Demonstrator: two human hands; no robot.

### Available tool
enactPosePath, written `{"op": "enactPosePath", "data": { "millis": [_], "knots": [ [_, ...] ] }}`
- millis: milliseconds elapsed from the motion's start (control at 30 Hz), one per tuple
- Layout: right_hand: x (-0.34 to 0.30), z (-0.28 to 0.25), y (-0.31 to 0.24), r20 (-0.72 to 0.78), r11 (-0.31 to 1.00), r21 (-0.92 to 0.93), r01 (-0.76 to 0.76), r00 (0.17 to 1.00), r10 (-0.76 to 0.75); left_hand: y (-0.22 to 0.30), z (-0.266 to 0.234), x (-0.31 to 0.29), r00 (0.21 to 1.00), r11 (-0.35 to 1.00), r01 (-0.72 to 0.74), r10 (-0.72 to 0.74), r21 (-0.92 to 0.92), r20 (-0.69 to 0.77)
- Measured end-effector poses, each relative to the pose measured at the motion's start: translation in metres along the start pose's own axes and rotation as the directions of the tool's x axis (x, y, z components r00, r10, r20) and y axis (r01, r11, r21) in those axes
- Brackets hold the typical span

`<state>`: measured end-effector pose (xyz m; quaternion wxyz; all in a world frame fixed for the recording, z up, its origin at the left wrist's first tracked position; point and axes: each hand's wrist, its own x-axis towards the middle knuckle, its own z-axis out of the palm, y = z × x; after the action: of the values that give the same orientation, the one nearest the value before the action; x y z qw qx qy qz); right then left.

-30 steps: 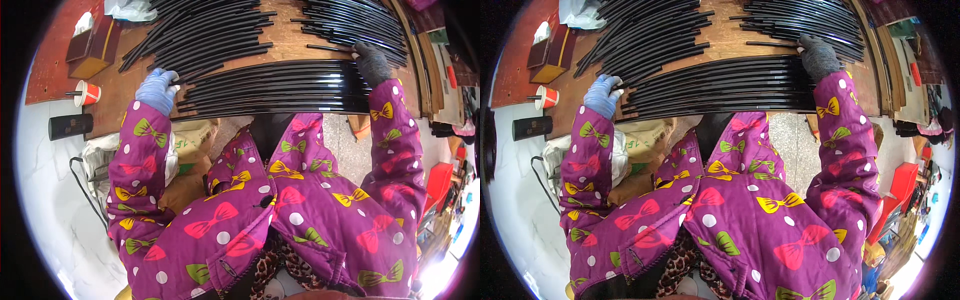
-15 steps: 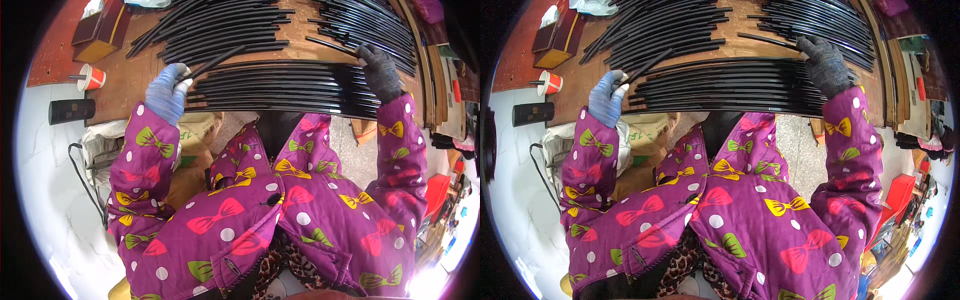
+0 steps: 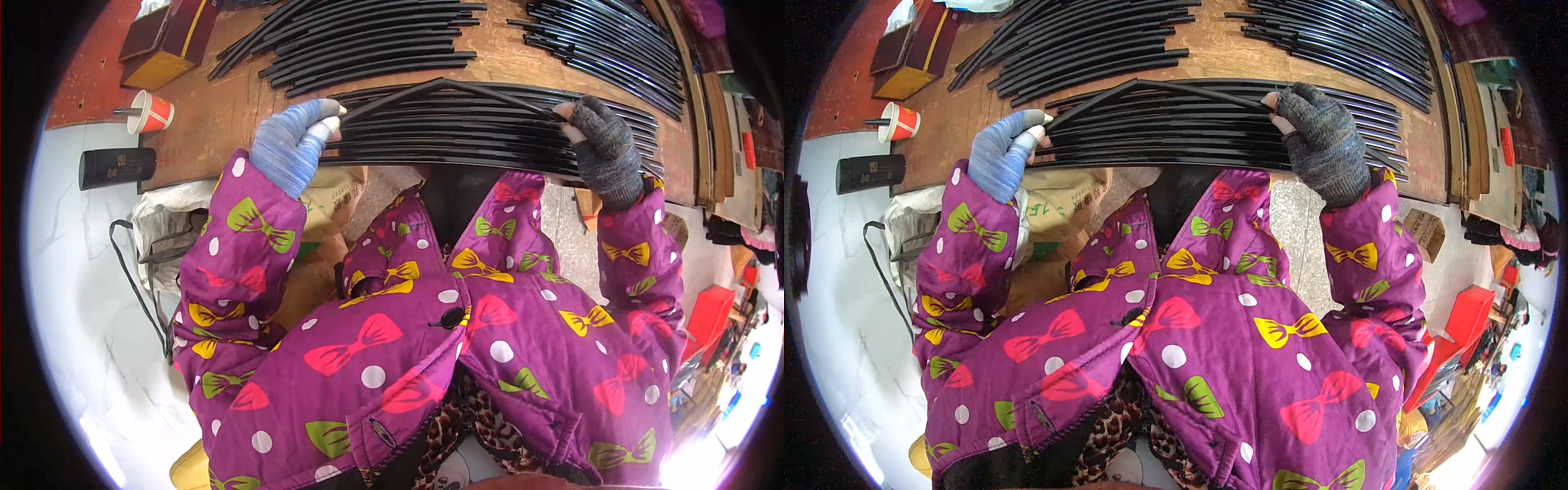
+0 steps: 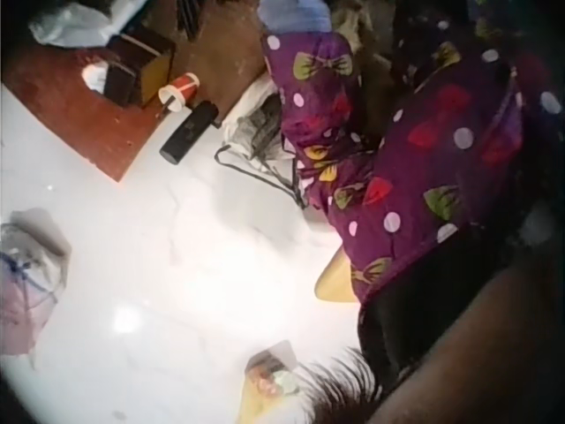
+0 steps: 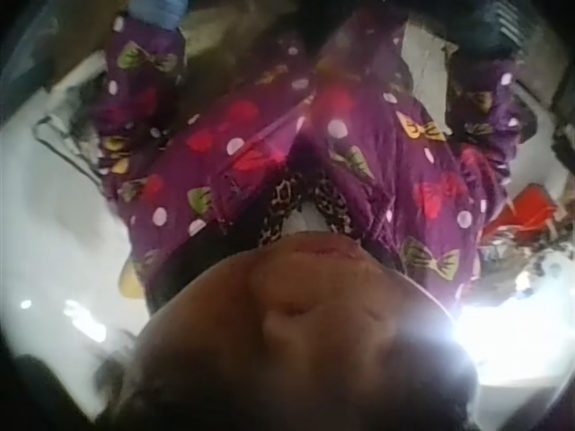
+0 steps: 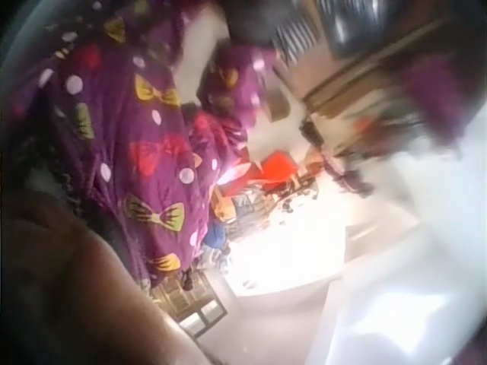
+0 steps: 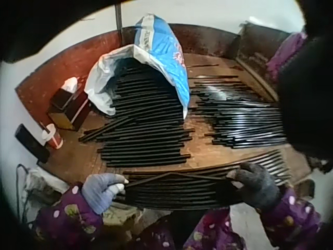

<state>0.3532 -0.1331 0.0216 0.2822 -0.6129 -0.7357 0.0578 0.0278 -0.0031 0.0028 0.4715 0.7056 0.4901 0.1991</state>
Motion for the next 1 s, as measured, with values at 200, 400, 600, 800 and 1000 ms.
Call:
{"op": "enactPosePath", "data": {
  "millis": [200,400,600,800,1000],
  "knots": [
    [-0.001,0.004,0.014,-0.009,0.997,-0.024,0.079,0.997,-0.08,0.01,0.002,0.001,0.996,0.998,-0.043,0.039,0.054,0.074],
    [0.017,0.014,-0.012,0.144,0.976,-0.005,0.218,0.966,-0.215,0.015,0.027,-0.001,0.933,0.934,-0.331,0.302,0.134,0.198],
    [0.014,-0.019,0.007,-0.197,0.998,0.049,-0.025,0.98,0.034,0.008,0.003,-0.006,0.963,0.922,-0.267,0.244,0.28,0.115],
    [-0.034,-0.027,0.044,0.002,0.811,0.339,-0.478,0.862,0.507,0.001,-0.001,-0.001,0.952,0.919,-0.303,0.279,0.251,0.127],
    [-0.046,-0.024,0.036,-0.105,0.765,0.478,-0.432,0.837,0.538,-0.007,-0.002,-0.006,0.968,0.971,-0.211,0.191,0.115,0.163]
  ]
}}
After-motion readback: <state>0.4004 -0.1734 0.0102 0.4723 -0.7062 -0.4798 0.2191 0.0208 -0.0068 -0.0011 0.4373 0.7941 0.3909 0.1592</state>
